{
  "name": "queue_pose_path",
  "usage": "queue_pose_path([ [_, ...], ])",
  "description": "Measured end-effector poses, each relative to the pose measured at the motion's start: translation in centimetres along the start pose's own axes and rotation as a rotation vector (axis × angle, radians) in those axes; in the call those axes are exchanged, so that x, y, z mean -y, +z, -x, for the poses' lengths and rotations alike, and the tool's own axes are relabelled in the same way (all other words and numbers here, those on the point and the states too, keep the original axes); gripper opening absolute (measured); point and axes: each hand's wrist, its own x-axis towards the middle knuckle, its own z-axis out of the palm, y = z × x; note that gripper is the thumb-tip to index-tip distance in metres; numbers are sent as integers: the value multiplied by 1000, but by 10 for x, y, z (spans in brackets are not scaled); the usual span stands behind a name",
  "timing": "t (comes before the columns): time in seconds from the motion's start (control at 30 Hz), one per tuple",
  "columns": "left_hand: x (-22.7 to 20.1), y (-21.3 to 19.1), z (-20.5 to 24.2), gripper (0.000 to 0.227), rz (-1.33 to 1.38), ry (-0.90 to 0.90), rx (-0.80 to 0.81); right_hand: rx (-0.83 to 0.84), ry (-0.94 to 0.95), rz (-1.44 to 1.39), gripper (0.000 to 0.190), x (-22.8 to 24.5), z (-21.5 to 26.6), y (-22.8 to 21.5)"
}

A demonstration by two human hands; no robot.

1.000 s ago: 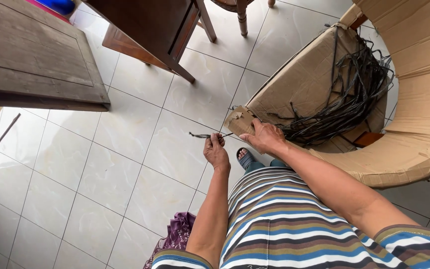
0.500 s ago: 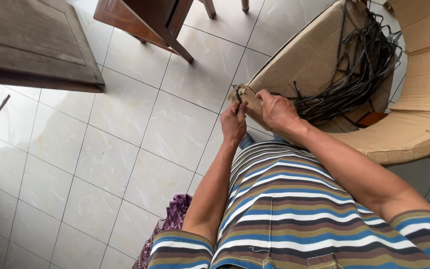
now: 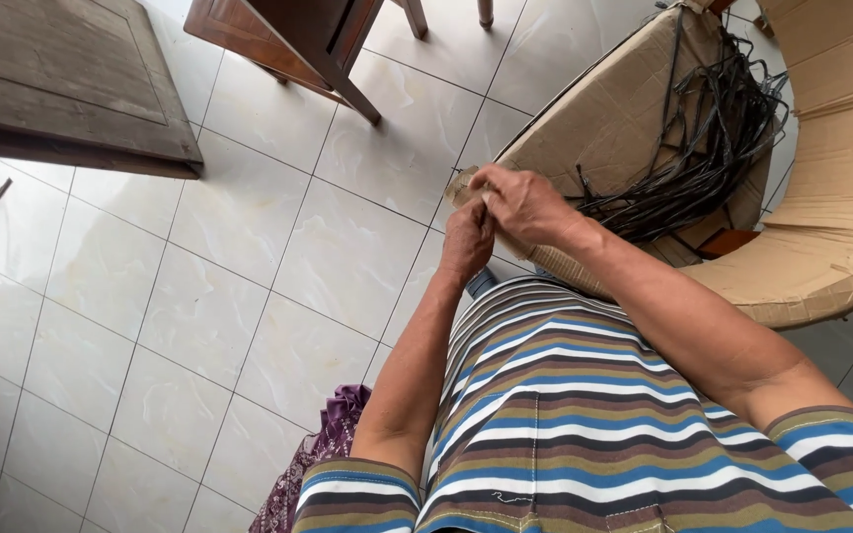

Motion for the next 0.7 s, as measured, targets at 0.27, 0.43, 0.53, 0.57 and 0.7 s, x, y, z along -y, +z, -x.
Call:
queue_pose_path([
  [0.27, 0, 0, -1, 38, 73, -154, 31, -86, -137, 129, 24, -59, -17, 15],
  [0.43, -4, -10, -4, 39, 35, -224, -33, -148, -48, 213, 18, -89, -21, 24],
  [0.53, -1, -7, -9, 41, 12, -281, -48, -201, -53, 326, 16, -104, -24, 33],
  [0.57, 2, -4, -9, 42, 11, -315, -49, -235, -63, 395, 15, -112, -25, 40],
  [0.7, -18, -12, -12, 46, 10, -388, -11, -164, -163, 300, 30, -64, -14, 36],
])
